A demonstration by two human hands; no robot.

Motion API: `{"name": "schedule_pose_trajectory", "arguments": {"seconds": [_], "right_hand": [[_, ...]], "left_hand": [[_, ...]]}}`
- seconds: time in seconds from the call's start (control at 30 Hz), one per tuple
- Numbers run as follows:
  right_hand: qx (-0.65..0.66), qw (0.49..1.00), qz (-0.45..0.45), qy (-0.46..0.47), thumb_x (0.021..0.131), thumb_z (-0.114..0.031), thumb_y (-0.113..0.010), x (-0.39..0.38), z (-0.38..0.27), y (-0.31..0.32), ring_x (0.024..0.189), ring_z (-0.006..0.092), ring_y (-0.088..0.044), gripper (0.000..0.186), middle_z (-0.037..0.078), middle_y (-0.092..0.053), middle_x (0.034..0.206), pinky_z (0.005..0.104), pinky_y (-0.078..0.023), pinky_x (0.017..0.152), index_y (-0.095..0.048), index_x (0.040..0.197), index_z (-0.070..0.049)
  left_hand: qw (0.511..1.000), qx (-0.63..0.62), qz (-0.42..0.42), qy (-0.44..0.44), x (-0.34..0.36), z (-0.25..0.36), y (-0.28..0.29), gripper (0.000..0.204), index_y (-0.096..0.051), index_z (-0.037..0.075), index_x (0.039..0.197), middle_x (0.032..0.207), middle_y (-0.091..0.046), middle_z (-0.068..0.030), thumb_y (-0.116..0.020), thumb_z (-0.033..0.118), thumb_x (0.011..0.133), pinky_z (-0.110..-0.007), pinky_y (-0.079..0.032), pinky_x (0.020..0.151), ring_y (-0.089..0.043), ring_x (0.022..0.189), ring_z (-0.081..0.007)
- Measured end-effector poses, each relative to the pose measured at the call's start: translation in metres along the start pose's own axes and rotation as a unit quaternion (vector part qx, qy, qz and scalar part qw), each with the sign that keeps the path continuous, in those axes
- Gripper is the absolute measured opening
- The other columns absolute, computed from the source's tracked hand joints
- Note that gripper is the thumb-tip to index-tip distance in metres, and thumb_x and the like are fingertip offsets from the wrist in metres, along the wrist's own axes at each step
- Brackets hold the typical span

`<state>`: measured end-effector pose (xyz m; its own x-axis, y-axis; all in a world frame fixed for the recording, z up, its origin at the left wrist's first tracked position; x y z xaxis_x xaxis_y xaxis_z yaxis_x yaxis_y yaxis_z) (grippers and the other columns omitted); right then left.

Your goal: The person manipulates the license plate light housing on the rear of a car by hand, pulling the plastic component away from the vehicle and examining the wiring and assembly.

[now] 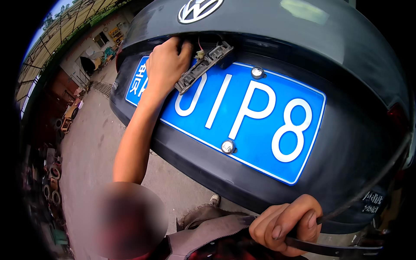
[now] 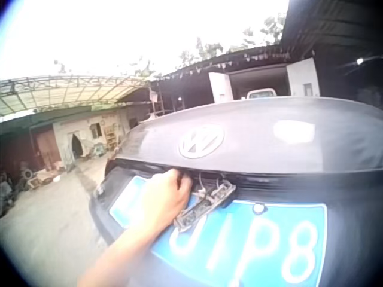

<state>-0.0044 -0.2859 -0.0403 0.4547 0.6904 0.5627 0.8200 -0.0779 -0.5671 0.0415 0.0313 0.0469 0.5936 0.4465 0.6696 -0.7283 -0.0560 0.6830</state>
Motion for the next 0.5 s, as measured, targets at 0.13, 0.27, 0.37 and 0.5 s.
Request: {"name": "schedule_pose_trajectory", "arguments": {"seconds": [0.13, 0.27, 0.37, 0.5], "right_hand": [[0.009, 1.000, 0.017, 0.015, 0.111, -0.036, -0.019, -0.0021, -0.0013, 0.0009, 0.028, 0.0138, -0.031, 0.041, 0.004, -0.038, 0.041, 0.0305, -0.028, 0.029, -0.036, 0.095, -0.002], [0.013, 0.999, 0.022, 0.024, 0.111, -0.035, -0.019, -0.0033, 0.0007, 0.0019, 0.028, 0.0137, -0.031, 0.041, 0.004, -0.038, 0.041, 0.0304, -0.027, 0.029, -0.036, 0.095, -0.002], [0.014, 1.000, 0.003, 0.027, 0.111, -0.035, -0.019, -0.0019, 0.0013, 0.0022, 0.028, 0.0134, -0.031, 0.041, 0.004, -0.038, 0.042, 0.0304, -0.027, 0.030, -0.036, 0.095, -0.002], [0.025, 0.999, 0.015, 0.024, 0.111, -0.036, -0.019, -0.0030, 0.0001, 0.0020, 0.029, 0.0127, -0.029, 0.041, 0.004, -0.037, 0.042, 0.0298, -0.025, 0.030, -0.036, 0.095, -0.002]], "left_hand": [[0.997, 0.076, -0.026, -0.003, 0.0084, 0.0059, 0.0009, 0.047, -0.074, 0.003, 0.096, 0.085, -0.070, -0.0256, -0.051, 0.043, 0.093, -0.049, -0.054, 0.079, -0.068, 0.083, -0.0451], [0.994, 0.106, 0.000, 0.018, 0.0117, 0.0049, -0.0006, 0.045, -0.076, 0.005, 0.095, 0.086, -0.071, -0.0246, -0.052, 0.043, 0.091, -0.049, -0.055, 0.079, -0.069, 0.085, -0.0440], [0.997, 0.042, 0.044, 0.050, 0.0063, 0.0008, -0.0018, 0.045, -0.076, 0.005, 0.095, 0.088, -0.072, -0.0242, -0.054, 0.044, 0.090, -0.049, -0.054, 0.080, -0.069, 0.087, -0.0440], [0.996, 0.020, 0.058, 0.057, 0.0052, -0.0022, -0.0045, 0.046, -0.076, 0.005, 0.096, 0.086, -0.072, -0.0239, -0.054, 0.046, 0.090, -0.049, -0.054, 0.079, -0.069, 0.086, -0.0440]]}}
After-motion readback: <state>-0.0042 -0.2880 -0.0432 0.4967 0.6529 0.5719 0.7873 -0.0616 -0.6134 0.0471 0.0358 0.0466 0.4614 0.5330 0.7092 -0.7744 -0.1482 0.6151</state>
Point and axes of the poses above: each hand's wrist, its own x-axis towards the middle knuckle, its own y-axis out of the back of the hand, z = x × y, the point moved 7 cm from there along x, towards the middle knuckle
